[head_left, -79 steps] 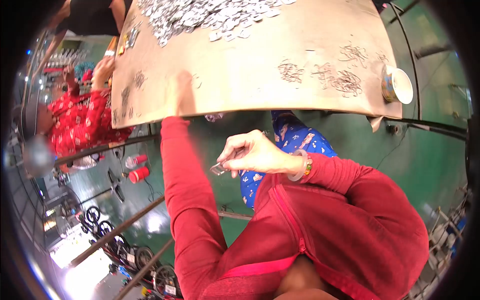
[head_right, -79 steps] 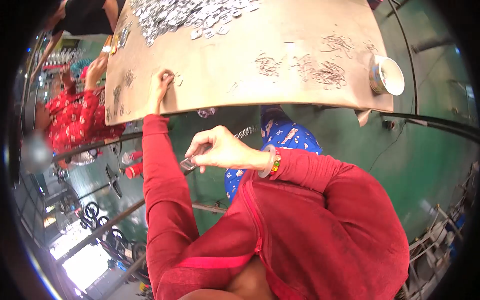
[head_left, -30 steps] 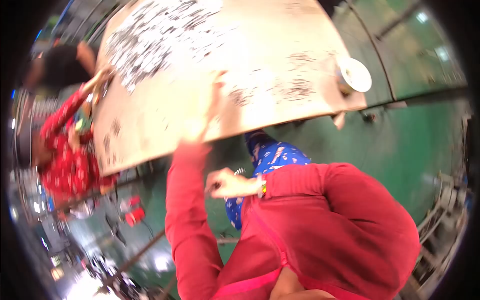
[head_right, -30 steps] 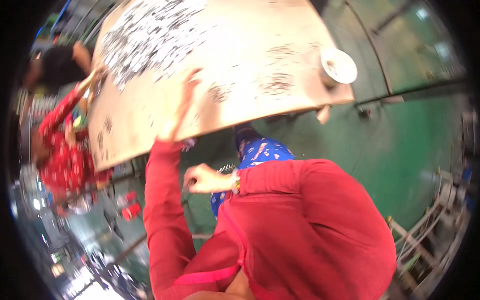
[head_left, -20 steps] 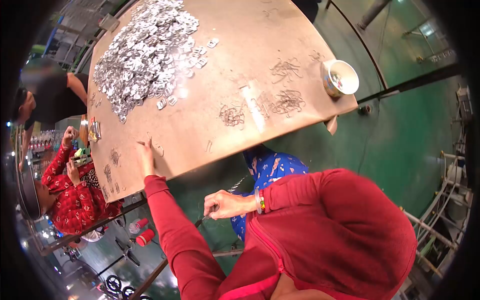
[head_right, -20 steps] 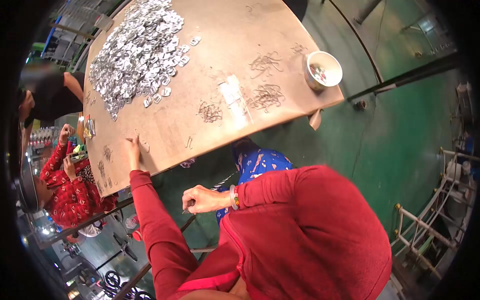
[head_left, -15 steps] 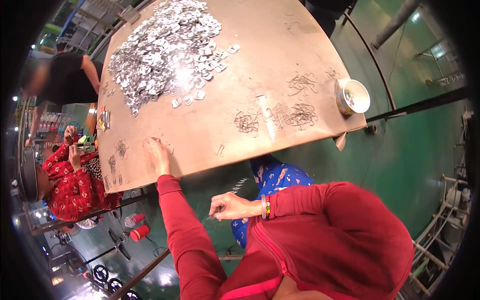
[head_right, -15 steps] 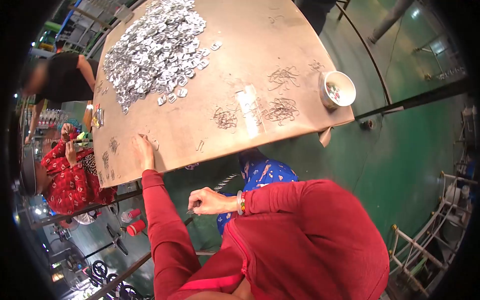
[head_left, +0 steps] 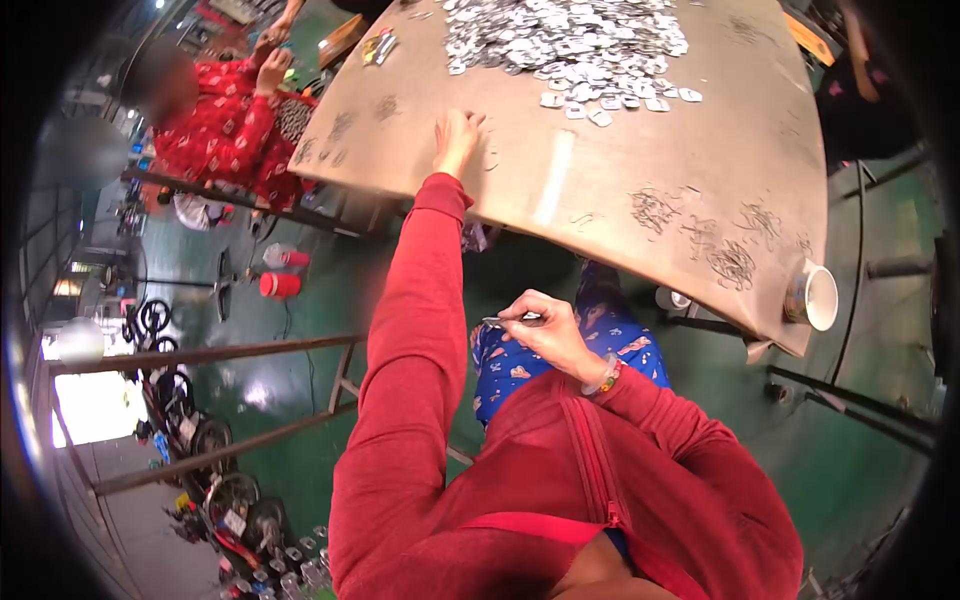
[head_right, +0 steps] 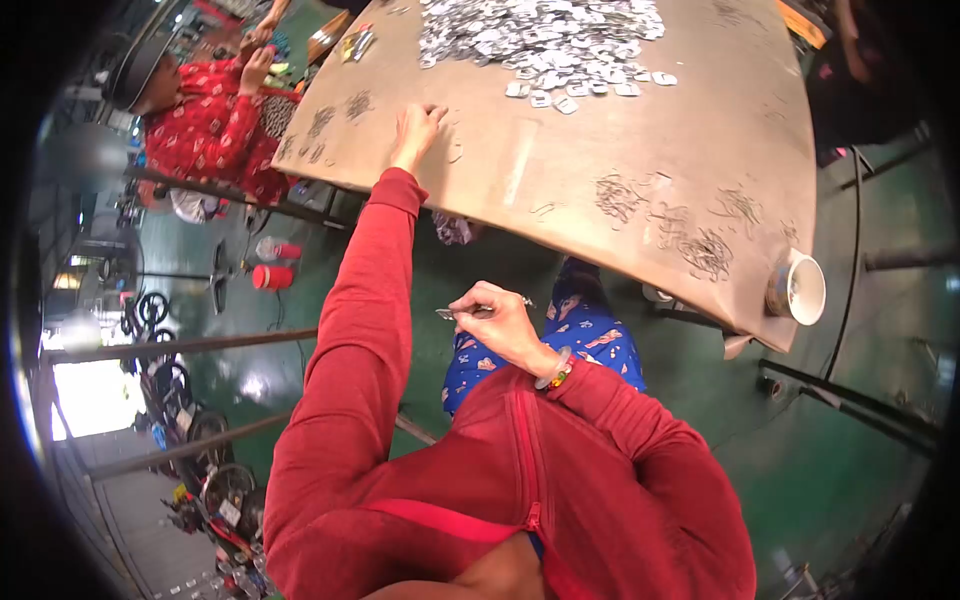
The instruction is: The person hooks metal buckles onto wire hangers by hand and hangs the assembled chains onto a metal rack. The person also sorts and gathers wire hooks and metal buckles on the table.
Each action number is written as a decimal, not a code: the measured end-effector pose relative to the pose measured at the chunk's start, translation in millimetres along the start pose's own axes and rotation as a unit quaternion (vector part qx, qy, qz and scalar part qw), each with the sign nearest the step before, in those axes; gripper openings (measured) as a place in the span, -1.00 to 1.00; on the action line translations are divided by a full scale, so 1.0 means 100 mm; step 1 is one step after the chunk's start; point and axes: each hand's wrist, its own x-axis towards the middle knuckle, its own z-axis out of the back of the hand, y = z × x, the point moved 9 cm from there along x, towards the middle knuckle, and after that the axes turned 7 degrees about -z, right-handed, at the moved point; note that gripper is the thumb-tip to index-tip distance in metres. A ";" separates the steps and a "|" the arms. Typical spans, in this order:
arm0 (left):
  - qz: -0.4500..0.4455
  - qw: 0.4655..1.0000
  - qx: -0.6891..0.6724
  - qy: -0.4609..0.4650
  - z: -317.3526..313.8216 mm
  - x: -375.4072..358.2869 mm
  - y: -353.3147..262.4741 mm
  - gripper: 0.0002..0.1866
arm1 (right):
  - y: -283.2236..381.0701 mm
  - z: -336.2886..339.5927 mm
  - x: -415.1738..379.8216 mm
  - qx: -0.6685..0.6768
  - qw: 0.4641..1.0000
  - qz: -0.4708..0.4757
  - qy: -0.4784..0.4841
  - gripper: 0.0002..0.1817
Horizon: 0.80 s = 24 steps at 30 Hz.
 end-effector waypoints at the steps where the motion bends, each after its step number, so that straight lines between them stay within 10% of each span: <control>1: -0.065 0.998 -0.018 0.005 -0.35 -0.03 0.28 -0.57 | 0.00 0.00 -0.03 0.005 1.000 0.007 -0.003 -0.88; 6: 0.234 0.845 -0.480 0.026 -0.62 -0.45 -0.02 -0.55 | 0.18 0.05 -0.22 -0.006 0.995 0.086 -0.048 -0.88; 8: -0.095 0.995 -0.016 -0.022 -0.07 -0.29 -0.49 -0.72 | 0.21 0.03 -0.25 -0.050 0.993 0.099 -0.039 -0.86; 9: 0.004 0.995 0.054 0.083 -0.04 -0.30 -0.54 -0.74 | 0.19 0.04 -0.26 -0.049 0.995 0.080 -0.043 -0.86; 16: -0.347 0.920 -0.151 0.102 -0.14 -0.80 -2.29 -0.90 | 0.05 0.20 -0.05 -0.086 0.993 0.082 -0.029 -0.84; 19: -0.388 0.883 -0.107 0.243 -0.61 -0.99 -2.60 -0.86 | -0.10 0.33 0.13 -0.087 0.994 0.054 -0.028 -0.81; 24: -0.460 0.859 -0.126 0.185 -0.64 -0.20 -3.81 -0.85 | -0.34 0.38 0.34 -0.120 0.992 0.011 0.047 -0.81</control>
